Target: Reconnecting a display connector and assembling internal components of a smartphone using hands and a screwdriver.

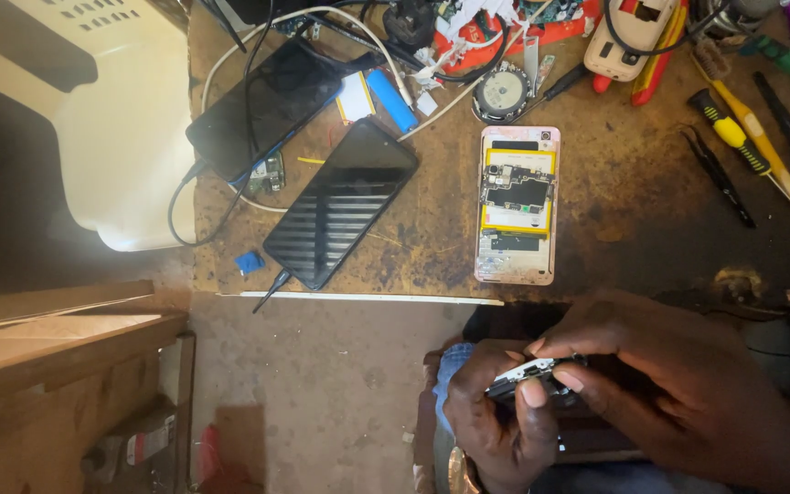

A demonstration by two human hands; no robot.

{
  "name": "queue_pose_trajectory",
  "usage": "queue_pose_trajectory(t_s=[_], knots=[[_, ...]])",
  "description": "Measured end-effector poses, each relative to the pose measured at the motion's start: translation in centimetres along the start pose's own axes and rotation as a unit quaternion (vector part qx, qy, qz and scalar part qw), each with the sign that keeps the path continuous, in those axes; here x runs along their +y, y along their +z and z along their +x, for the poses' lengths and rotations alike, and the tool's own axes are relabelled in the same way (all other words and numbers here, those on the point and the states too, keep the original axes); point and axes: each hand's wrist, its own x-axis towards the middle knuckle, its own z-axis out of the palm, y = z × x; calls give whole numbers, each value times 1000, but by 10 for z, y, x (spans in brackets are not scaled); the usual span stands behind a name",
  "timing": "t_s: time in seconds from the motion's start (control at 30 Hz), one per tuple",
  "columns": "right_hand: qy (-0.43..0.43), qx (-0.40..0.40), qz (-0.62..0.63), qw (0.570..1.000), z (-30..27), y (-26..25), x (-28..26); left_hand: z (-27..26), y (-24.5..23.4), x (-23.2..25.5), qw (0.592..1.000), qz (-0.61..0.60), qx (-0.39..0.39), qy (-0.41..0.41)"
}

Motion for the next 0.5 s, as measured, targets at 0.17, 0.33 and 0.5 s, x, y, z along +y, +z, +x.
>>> queue_pose_trajectory(t_s=[0.17, 0.33, 0.5], knots=[[-8, 5, -13, 1000, -2, 1, 3, 3, 3, 3, 1000, -5, 11, 10], [19, 8, -10, 1000, -5, 2, 5, 7, 3, 7, 999, -27, -2, -18], [58, 23, -36, 997, -8, 6, 3, 11, 2, 9, 1000, -20, -14, 0]])
